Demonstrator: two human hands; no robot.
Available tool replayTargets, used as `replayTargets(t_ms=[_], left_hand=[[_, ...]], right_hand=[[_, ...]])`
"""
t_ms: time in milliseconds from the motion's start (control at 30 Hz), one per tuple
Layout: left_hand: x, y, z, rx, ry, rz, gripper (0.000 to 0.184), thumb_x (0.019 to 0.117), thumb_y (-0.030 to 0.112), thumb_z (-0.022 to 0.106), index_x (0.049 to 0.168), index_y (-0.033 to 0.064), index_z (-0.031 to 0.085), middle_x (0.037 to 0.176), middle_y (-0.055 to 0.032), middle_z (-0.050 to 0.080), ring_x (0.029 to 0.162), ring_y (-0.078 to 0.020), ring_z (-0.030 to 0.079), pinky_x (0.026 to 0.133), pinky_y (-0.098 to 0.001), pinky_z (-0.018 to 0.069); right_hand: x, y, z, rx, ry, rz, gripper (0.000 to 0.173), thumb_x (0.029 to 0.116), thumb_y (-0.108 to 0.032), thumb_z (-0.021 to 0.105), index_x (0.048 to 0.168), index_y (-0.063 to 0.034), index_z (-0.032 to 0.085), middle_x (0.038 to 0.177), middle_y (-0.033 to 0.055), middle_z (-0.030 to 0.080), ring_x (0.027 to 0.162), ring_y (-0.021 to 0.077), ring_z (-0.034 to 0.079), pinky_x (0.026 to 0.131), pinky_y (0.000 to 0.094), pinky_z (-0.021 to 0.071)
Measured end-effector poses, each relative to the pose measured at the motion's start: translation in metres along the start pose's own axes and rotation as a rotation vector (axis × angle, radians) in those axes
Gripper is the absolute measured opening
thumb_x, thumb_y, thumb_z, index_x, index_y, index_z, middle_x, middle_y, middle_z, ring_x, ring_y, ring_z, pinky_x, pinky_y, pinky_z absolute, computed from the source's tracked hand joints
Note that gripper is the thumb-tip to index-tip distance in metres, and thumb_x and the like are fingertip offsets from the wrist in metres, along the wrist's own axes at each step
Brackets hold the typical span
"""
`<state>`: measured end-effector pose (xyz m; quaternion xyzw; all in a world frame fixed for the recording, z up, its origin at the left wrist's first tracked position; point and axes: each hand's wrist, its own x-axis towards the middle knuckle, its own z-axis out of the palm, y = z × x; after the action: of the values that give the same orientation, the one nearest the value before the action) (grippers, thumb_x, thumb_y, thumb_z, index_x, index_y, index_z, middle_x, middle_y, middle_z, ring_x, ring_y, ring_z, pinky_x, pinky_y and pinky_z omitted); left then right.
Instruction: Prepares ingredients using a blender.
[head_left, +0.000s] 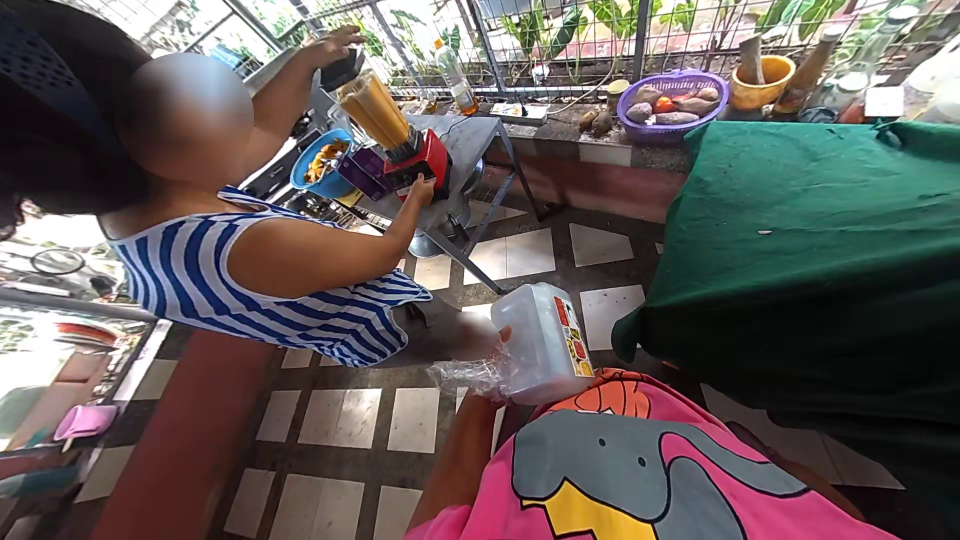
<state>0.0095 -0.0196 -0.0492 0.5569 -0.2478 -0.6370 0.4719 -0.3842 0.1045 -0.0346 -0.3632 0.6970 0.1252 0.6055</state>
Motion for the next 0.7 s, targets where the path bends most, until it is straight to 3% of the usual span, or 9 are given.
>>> replayTargets(t_ms=[100, 233, 300, 433, 500, 567, 600, 667, 700], left_hand=[[-0.002, 0.001, 0.001, 0.011, -0.001, 0.011, 0.030, 0.1091, 0.026, 0.042, 0.127, 0.0058, 0.056, 0.103, -0.0087, 0.069, 0.093, -0.0163, 0.068, 0.082, -0.0369, 0.0588], [-0.004, 0.001, -0.001, -0.011, -0.036, 0.010, 0.031, 0.1094, 0.026, 0.041, 0.128, 0.0064, 0.056, 0.104, -0.0083, 0.069, 0.094, -0.0160, 0.069, 0.083, -0.0364, 0.0588], [-0.005, 0.000, -0.002, -0.013, -0.022, 0.022, 0.030, 0.1091, 0.025, 0.042, 0.127, 0.0057, 0.056, 0.104, -0.0087, 0.069, 0.093, -0.0160, 0.069, 0.082, -0.0363, 0.0588], [-0.002, -0.004, -0.007, -0.007, -0.001, 0.018, 0.029, 0.1091, 0.024, 0.042, 0.127, 0.0058, 0.056, 0.103, -0.0086, 0.068, 0.092, -0.0154, 0.068, 0.081, -0.0357, 0.0584], [-0.005, -0.002, -0.004, 0.000, 0.003, 0.005, 0.030, 0.1092, 0.026, 0.042, 0.127, 0.0063, 0.056, 0.103, -0.0084, 0.068, 0.092, -0.0155, 0.068, 0.080, -0.0357, 0.0585], [-0.007, 0.000, -0.003, -0.002, 0.001, 0.007, 0.030, 0.1092, 0.026, 0.042, 0.127, 0.0061, 0.056, 0.103, -0.0086, 0.069, 0.092, -0.0158, 0.068, 0.080, -0.0358, 0.0588], [-0.008, 0.000, -0.002, 0.000, 0.004, 0.013, 0.030, 0.1092, 0.025, 0.042, 0.127, 0.0061, 0.056, 0.102, -0.0082, 0.069, 0.091, -0.0154, 0.069, 0.080, -0.0353, 0.0591], [-0.008, -0.001, -0.003, 0.005, 0.014, 0.012, 0.030, 0.1091, 0.025, 0.043, 0.127, 0.0057, 0.056, 0.101, -0.0088, 0.069, 0.090, -0.0158, 0.068, 0.079, -0.0359, 0.0586], [-0.007, -0.002, -0.004, 0.004, 0.017, 0.005, 0.030, 0.1090, 0.026, 0.043, 0.127, 0.0059, 0.056, 0.102, -0.0091, 0.069, 0.090, -0.0162, 0.068, 0.079, -0.0364, 0.0587]], right_hand=[[0.045, 0.032, 0.019, 0.315, 0.179, 0.090, 0.055, 0.1152, -0.027, 0.023, 0.141, 0.0139, 0.049, 0.148, 0.0328, 0.049, 0.141, 0.0396, 0.047, 0.119, 0.0500, 0.0329], [0.033, 0.023, 0.019, 0.243, 0.174, 0.093, 0.049, 0.1150, -0.022, 0.025, 0.142, 0.0123, 0.048, 0.147, 0.0307, 0.051, 0.140, 0.0352, 0.049, 0.116, 0.0462, 0.0363], [0.023, 0.017, 0.017, 0.220, 0.132, 0.105, 0.052, 0.1152, -0.024, 0.022, 0.146, 0.0112, 0.043, 0.152, 0.0300, 0.045, 0.145, 0.0363, 0.043, 0.119, 0.0476, 0.0316], [0.022, 0.019, 0.022, 0.280, 0.213, 0.077, 0.052, 0.1150, -0.024, 0.025, 0.139, 0.0144, 0.050, 0.146, 0.0327, 0.051, 0.140, 0.0373, 0.048, 0.117, 0.0461, 0.0344], [0.059, 0.049, 0.038, 0.278, 0.340, 0.010, 0.054, 0.1146, -0.027, 0.029, 0.130, 0.0153, 0.059, 0.133, 0.0344, 0.061, 0.129, 0.0402, 0.059, 0.110, 0.0491, 0.0437], [0.088, 0.066, 0.033, 0.258, 0.193, 0.094, 0.059, 0.1149, -0.034, 0.022, 0.142, 0.0097, 0.050, 0.146, 0.0295, 0.053, 0.139, 0.0366, 0.050, 0.117, 0.0499, 0.0358], [0.118, 0.088, 0.039, 0.206, 0.199, 0.085, 0.062, 0.1144, -0.038, 0.022, 0.142, 0.0087, 0.051, 0.144, 0.0292, 0.055, 0.137, 0.0377, 0.052, 0.115, 0.0525, 0.0375], [0.217, 0.161, 0.070, 0.101, 0.430, 0.025, 0.070, 0.1119, -0.047, 0.026, 0.125, 0.0084, 0.066, 0.122, 0.0307, 0.068, 0.117, 0.0429, 0.066, 0.101, 0.0609, 0.0504], [0.253, 0.186, 0.074, 0.089, 0.386, 0.066, 0.072, 0.1111, -0.051, 0.024, 0.128, 0.0059, 0.065, 0.127, 0.0294, 0.066, 0.123, 0.0423, 0.063, 0.105, 0.0614, 0.0477]])
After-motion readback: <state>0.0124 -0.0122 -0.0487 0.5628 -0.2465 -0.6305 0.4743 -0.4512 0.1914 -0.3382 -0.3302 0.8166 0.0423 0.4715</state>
